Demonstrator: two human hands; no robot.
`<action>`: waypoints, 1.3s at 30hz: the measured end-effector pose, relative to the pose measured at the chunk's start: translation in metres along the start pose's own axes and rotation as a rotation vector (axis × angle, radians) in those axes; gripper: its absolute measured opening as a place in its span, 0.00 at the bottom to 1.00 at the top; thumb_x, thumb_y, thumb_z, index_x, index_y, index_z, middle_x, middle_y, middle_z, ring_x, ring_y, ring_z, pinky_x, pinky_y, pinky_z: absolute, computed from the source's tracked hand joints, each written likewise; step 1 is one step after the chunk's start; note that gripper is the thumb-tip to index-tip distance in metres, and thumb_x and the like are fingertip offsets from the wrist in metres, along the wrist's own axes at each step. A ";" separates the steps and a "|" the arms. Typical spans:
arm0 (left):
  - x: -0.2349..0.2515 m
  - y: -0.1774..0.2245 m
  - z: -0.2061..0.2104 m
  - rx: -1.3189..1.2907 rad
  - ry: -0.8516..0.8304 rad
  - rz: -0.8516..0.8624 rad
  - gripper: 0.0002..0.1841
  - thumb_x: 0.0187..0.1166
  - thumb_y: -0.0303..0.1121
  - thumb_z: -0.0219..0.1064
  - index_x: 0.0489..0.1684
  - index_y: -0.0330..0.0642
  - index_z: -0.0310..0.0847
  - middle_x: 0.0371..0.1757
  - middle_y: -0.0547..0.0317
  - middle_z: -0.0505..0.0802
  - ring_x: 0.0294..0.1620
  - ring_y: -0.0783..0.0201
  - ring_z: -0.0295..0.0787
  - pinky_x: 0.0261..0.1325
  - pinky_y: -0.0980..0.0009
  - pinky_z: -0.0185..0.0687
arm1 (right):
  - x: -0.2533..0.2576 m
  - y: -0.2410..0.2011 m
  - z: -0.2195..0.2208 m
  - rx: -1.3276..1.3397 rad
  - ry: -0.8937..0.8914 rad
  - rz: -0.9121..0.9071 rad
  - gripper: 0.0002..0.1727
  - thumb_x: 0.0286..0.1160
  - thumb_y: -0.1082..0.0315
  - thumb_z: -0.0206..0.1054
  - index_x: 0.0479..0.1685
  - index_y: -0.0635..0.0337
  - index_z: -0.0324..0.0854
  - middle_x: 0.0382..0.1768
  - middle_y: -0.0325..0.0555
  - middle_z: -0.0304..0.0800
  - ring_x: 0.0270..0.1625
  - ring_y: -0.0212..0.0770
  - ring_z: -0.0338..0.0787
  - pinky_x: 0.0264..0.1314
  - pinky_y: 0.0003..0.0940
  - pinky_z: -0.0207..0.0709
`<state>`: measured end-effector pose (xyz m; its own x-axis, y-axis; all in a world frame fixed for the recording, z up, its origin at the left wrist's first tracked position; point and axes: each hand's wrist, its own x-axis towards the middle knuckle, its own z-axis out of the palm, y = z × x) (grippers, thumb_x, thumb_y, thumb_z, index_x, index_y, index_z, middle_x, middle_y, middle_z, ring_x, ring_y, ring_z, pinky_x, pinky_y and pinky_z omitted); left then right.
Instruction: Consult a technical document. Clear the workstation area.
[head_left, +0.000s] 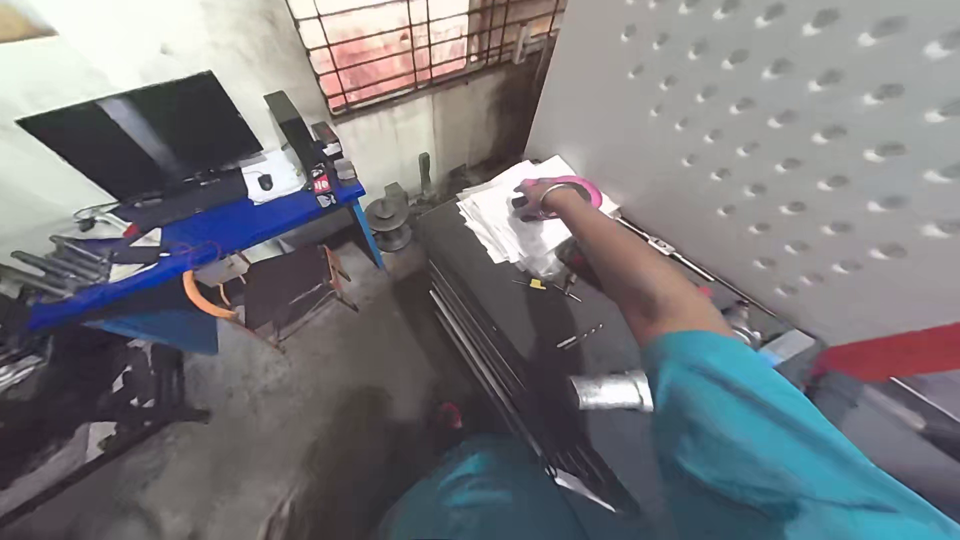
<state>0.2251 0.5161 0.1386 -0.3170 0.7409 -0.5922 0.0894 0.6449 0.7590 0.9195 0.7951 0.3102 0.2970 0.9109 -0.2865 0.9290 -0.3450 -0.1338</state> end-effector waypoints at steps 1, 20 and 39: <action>0.015 0.043 0.034 0.086 -0.153 0.185 0.21 0.92 0.36 0.54 0.76 0.33 0.73 0.61 0.42 0.89 0.55 0.57 0.90 0.64 0.56 0.86 | 0.001 0.004 0.001 -0.003 -0.049 0.019 0.45 0.64 0.44 0.80 0.85 0.50 0.72 0.78 0.74 0.72 0.81 0.77 0.70 0.76 0.80 0.61; 0.053 0.449 0.594 1.205 -0.881 1.192 0.23 0.71 0.54 0.74 0.56 0.49 0.88 0.43 0.40 0.93 0.47 0.37 0.91 0.46 0.32 0.82 | -0.002 -0.005 0.023 0.079 -0.021 0.365 0.45 0.55 0.46 0.84 0.82 0.30 0.72 0.88 0.71 0.56 0.80 0.82 0.66 0.57 0.77 0.77; 0.128 0.484 0.611 0.425 -1.860 0.351 0.03 0.82 0.28 0.54 0.40 0.49 0.70 0.32 0.63 0.86 0.33 0.70 0.86 0.40 0.69 0.87 | -0.001 -0.055 0.033 0.138 0.217 0.488 0.34 0.67 0.51 0.77 0.78 0.24 0.74 0.88 0.60 0.61 0.83 0.73 0.68 0.57 0.66 0.82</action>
<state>0.8045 1.0374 0.2646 0.9784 -0.1162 -0.1707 0.1939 0.2317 0.9533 0.8606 0.8058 0.2869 0.7381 0.6586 -0.1464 0.6390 -0.7521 -0.1615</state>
